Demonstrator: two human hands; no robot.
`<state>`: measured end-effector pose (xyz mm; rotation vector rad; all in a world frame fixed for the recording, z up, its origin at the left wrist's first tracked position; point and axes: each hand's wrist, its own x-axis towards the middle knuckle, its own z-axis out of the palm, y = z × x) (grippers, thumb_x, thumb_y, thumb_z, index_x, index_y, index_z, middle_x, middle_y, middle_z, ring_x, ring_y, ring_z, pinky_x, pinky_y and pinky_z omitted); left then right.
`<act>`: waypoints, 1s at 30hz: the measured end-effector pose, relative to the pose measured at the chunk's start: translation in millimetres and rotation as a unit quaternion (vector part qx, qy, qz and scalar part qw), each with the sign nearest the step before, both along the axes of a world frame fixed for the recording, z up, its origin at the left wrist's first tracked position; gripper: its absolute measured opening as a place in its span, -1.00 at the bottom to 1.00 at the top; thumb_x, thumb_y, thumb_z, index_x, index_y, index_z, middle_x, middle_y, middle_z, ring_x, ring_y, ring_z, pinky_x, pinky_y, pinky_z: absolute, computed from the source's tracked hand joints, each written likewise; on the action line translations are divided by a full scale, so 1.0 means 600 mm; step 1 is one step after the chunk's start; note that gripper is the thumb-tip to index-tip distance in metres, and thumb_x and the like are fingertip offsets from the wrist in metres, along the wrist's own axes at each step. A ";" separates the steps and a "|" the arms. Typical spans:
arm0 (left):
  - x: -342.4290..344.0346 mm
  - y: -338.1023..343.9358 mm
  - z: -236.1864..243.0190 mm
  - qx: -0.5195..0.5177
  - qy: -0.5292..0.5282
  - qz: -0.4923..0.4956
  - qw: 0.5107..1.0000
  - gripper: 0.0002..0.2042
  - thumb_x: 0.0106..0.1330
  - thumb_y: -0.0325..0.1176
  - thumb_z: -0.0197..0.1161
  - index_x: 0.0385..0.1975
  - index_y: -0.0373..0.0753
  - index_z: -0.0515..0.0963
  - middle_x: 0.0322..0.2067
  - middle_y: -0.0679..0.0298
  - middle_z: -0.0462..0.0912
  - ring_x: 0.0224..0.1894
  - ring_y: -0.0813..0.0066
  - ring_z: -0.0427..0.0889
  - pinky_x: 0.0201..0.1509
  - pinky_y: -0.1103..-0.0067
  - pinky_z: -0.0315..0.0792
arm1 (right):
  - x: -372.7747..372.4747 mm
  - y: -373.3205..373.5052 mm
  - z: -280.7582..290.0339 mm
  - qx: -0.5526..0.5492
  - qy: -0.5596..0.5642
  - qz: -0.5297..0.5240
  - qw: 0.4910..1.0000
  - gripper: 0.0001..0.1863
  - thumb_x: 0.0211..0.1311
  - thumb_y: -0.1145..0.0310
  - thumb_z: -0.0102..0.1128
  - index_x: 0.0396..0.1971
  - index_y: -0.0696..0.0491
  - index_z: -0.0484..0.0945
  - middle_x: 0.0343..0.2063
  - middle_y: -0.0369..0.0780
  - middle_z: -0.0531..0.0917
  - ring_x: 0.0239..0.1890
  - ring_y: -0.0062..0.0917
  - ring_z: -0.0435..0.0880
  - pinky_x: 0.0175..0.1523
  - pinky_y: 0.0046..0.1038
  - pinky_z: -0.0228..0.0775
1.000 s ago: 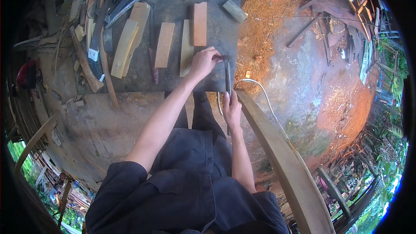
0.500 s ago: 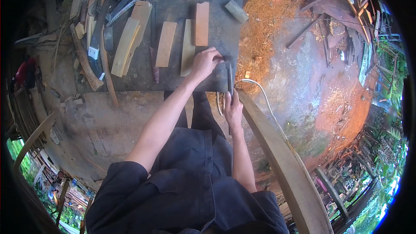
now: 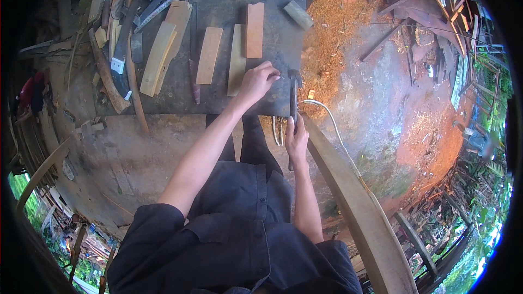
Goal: Hammering a nail into a wooden frame to join pieces together.
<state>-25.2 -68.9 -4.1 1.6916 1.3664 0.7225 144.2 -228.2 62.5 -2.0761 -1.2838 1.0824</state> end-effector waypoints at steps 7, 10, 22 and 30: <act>-0.007 0.000 0.006 -0.013 -0.003 -0.002 1.000 -0.91 0.37 -0.37 0.43 -0.25 -0.24 0.75 -0.24 0.20 0.70 -0.21 0.04 0.76 -0.12 0.24 0.60 | -0.010 -0.009 -0.002 -0.031 0.025 -0.023 0.999 -0.59 0.64 0.21 0.18 0.24 0.20 0.56 -0.49 -0.02 0.67 -0.50 -0.30 0.69 -0.35 -0.21 0.48; 0.000 0.003 0.011 -0.027 -0.017 -0.010 0.999 -0.91 0.37 -0.39 0.43 -0.25 -0.26 0.74 -0.23 0.19 0.72 -0.20 0.05 0.76 -0.11 0.27 0.61 | -0.007 -0.009 -0.024 -0.010 0.042 -0.054 0.998 -0.62 0.59 0.21 0.29 0.14 0.19 0.60 -0.57 -0.18 0.63 -0.55 -0.49 0.61 -0.41 -0.30 0.43; 0.000 0.012 0.040 -0.072 -0.142 -0.083 0.984 -0.90 0.40 -0.44 0.42 -0.19 -0.32 0.72 -0.23 0.13 0.77 -0.21 0.15 0.79 -0.14 0.37 0.61 | -0.010 0.173 -0.031 0.028 0.324 -0.260 0.909 -0.70 0.38 0.42 0.51 -0.20 0.06 0.46 -0.67 -0.39 0.47 -0.78 -0.70 0.35 -0.68 -0.56 0.13; 0.027 0.010 0.014 0.020 -0.054 -0.076 0.995 -0.88 0.34 -0.34 0.50 -0.24 -0.21 0.75 -0.31 0.26 0.77 -0.30 0.24 0.73 -0.19 0.42 0.61 | 0.026 0.191 -0.073 0.011 0.360 -0.287 0.888 -0.61 0.29 0.49 0.58 -0.09 0.09 0.46 -0.59 -0.36 0.56 -0.75 -0.72 0.42 -0.67 -0.57 0.23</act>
